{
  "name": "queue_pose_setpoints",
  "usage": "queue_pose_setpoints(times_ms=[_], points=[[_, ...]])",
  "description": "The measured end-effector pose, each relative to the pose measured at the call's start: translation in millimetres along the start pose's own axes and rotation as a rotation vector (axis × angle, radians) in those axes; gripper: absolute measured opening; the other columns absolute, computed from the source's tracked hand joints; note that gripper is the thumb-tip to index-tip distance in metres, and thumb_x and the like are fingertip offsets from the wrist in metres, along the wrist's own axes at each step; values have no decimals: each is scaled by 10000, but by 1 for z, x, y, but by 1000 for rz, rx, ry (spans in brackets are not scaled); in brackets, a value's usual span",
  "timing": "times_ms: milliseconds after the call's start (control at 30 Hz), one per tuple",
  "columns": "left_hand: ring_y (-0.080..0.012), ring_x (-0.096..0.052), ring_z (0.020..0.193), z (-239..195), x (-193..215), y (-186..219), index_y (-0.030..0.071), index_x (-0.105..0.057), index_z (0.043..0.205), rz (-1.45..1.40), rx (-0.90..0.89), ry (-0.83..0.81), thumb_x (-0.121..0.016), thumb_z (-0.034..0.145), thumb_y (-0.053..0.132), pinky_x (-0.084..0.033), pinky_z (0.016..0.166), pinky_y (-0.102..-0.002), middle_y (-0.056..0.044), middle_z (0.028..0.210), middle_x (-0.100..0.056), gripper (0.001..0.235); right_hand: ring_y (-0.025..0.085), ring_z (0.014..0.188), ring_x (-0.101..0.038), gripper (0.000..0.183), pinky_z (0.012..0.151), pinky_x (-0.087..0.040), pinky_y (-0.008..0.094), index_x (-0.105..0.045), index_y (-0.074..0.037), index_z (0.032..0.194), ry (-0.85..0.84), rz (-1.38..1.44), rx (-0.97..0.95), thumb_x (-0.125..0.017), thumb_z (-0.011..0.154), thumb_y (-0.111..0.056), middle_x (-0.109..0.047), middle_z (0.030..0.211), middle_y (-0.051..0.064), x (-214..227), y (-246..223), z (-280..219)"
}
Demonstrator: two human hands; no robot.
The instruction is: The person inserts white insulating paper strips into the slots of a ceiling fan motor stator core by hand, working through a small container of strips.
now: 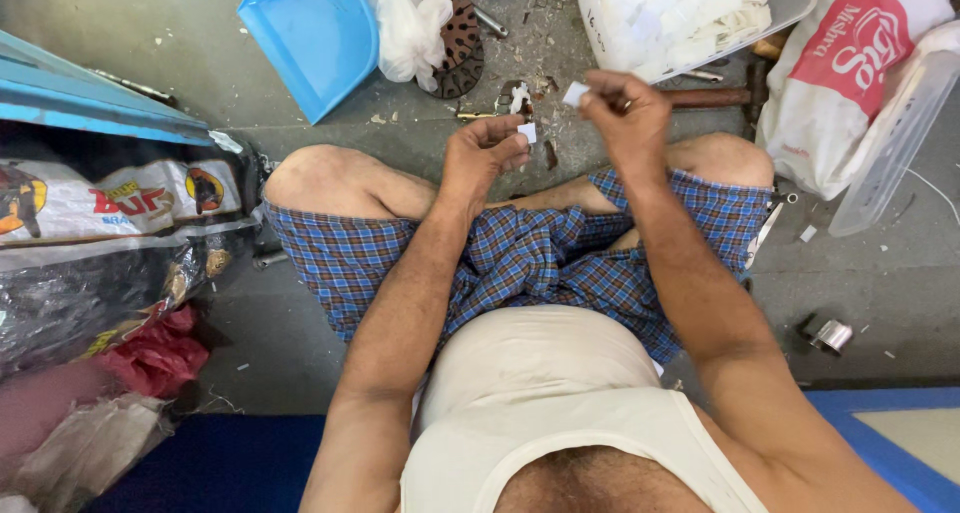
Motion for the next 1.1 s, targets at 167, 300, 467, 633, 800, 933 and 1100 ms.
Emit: queue_pose_setpoints(times_ms=[167, 300, 467, 633, 800, 933, 1100], points=[[-179, -753, 830, -4, 0, 7, -50, -681, 1178, -4, -14, 22, -775, 849, -11, -665, 743, -311, -136, 983, -751, 344, 242, 931, -702, 352, 776, -623, 343, -651, 112, 1222, 200, -437, 503, -701, 873, 114, -697, 1071, 197, 36, -37, 40], [-186, -740, 761, -2, -1, 7, -78, -712, 1111, 73, -18, 57, -787, 866, -10, -631, 668, -306, -147, 934, -764, 265, 163, 857, -720, 130, 739, -647, 271, -764, -25, 1119, -128, -231, 65, -767, 990, -29, -757, 1040, 99, 10, -38, 24], [-184, -754, 773, 2, 5, 0, -81, -721, 1072, 56, -44, 12, -778, 869, -10, -661, 700, -308, -155, 937, -775, 222, 114, 718, -707, 147, 635, -596, 253, -739, 25, 1049, -358, 61, -257, -777, 929, -53, -749, 875, 86, -28, -20, -11], [-185, -758, 772, 3, 4, -6, -69, -722, 1054, 24, -41, -12, -754, 874, -33, -660, 694, -316, -142, 920, -763, 187, 108, 730, -722, 164, 622, -608, 250, -710, 28, 1056, -363, 99, -271, -769, 925, -51, -744, 884, 61, -28, -5, -11], [-166, -747, 694, 1, 2, -3, -5, -682, 996, 117, 18, -49, -724, 905, 3, -624, 591, -299, -115, 834, -755, 101, 126, 649, -684, 178, 567, -572, 264, -685, 55, 1066, -419, -15, -332, -739, 962, -79, -722, 793, 70, -29, 2, -19], [-140, -671, 562, 3, 2, -3, 41, -641, 951, 138, 58, -58, -690, 911, 28, -554, 464, -285, -84, 727, -713, 64, 133, 741, -700, 219, 648, -595, 278, -690, 19, 1114, -473, -126, -248, -758, 939, -93, -731, 865, 72, -28, -4, -17], [-137, -631, 516, 7, 6, 1, 40, -616, 924, 72, 157, -21, -682, 897, 16, -507, 420, -282, -78, 681, -679, 75, 110, 902, -726, 321, 789, -616, 269, -737, -75, 1197, -614, -125, -103, -802, 885, -113, -757, 1012, 49, -25, -16, -13]])
Point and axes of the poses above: each hand's wrist, its own z-axis towards the middle knuckle, its own x-axis out of the back of the hand, y = z × x, the point moved 1 cm from there along z, towards the middle knuckle
